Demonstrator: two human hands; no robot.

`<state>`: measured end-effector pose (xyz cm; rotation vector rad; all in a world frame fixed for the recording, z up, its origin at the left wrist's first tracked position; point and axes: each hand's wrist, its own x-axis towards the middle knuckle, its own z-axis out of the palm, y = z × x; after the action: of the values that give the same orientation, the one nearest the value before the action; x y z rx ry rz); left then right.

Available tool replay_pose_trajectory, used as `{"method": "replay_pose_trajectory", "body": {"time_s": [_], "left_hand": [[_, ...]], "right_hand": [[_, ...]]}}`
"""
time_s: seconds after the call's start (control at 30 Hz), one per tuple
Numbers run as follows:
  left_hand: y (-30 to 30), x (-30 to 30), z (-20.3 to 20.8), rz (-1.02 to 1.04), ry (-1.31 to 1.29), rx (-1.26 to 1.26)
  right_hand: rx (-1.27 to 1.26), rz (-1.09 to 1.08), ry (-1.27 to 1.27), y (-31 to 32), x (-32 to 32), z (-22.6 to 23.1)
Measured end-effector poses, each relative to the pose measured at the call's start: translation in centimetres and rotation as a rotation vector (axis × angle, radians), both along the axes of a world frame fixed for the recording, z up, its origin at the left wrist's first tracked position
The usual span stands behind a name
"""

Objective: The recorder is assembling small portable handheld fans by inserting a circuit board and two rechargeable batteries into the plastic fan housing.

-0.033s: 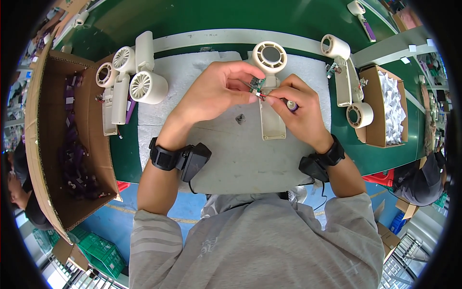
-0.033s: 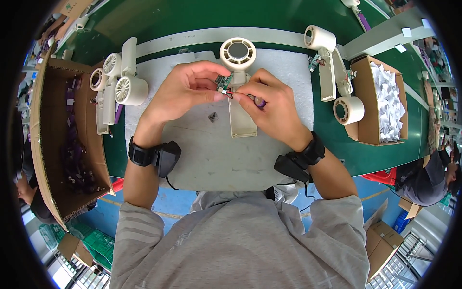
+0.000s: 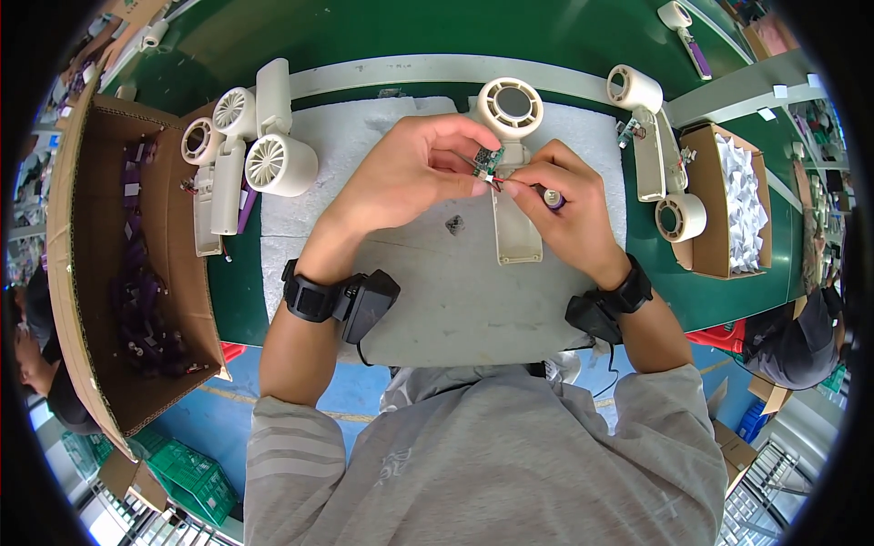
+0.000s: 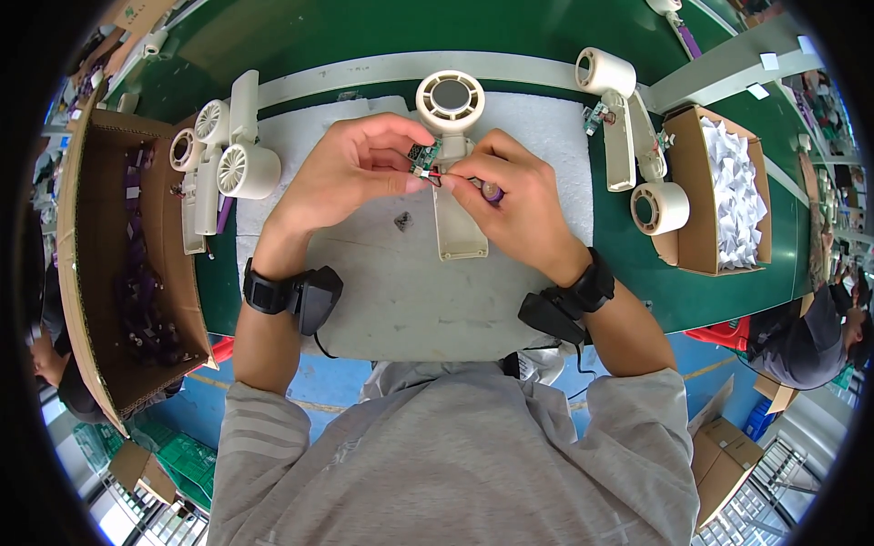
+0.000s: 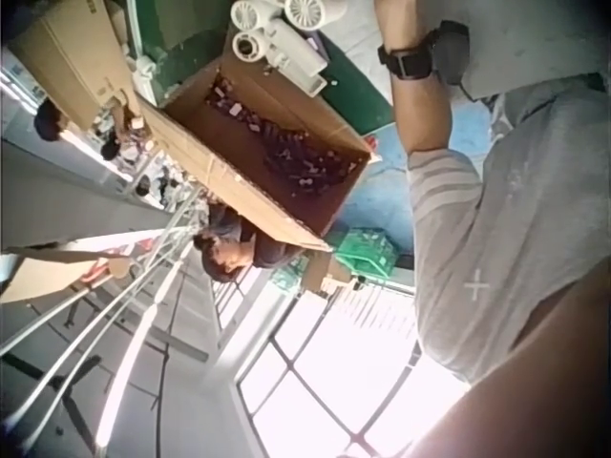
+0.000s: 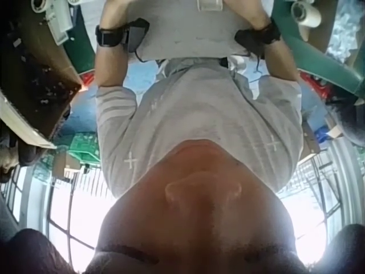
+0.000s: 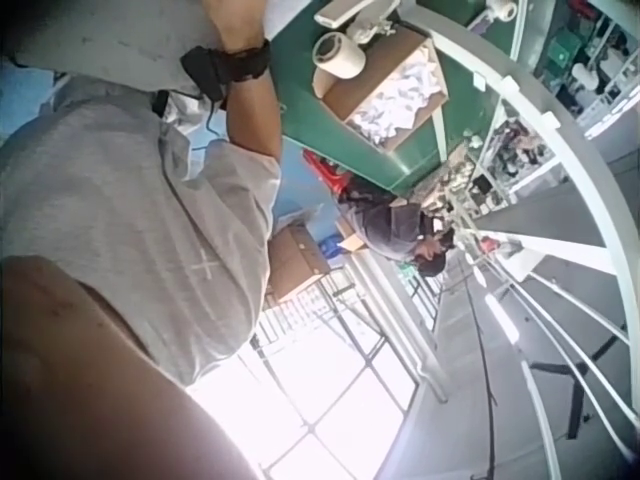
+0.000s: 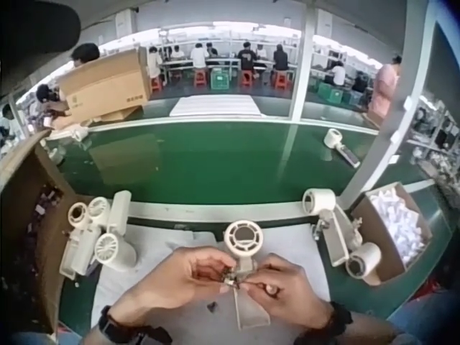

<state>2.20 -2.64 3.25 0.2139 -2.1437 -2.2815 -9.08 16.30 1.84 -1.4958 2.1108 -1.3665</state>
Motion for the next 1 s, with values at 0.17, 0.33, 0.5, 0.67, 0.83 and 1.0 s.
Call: {"method": "replay_pose_trajectory", "body": {"time_s": [0.17, 0.33, 0.5, 0.67, 0.83, 1.0], "left_hand": [[0.1, 0.0, 0.2, 0.017, -0.004, 0.005], [0.6, 0.0, 0.2, 0.066, -0.001, -0.043], [1.1, -0.1, -0.1, 0.085, 0.028, -0.137], [2.3, -0.1, -0.2, 0.13, 0.128, -0.28], [2.4, -0.2, -0.5, 0.151, 0.199, -0.359], [2.3, -0.2, -0.5, 0.185, 0.206, -0.346]], "right_hand": [[0.017, -0.01, -0.002, 0.0, 0.0, 0.0], [-0.011, 0.007, 0.031, 0.0, -0.1, -0.3], [-0.01, 0.022, 0.042, 0.3, -0.2, -0.1], [-0.127, -0.15, 0.046, -0.7, 0.8, 0.2], [-0.127, -0.092, 0.116, -0.6, 0.5, -0.3], [-0.112, -0.101, 0.149, -0.5, 0.2, -0.3]]}}
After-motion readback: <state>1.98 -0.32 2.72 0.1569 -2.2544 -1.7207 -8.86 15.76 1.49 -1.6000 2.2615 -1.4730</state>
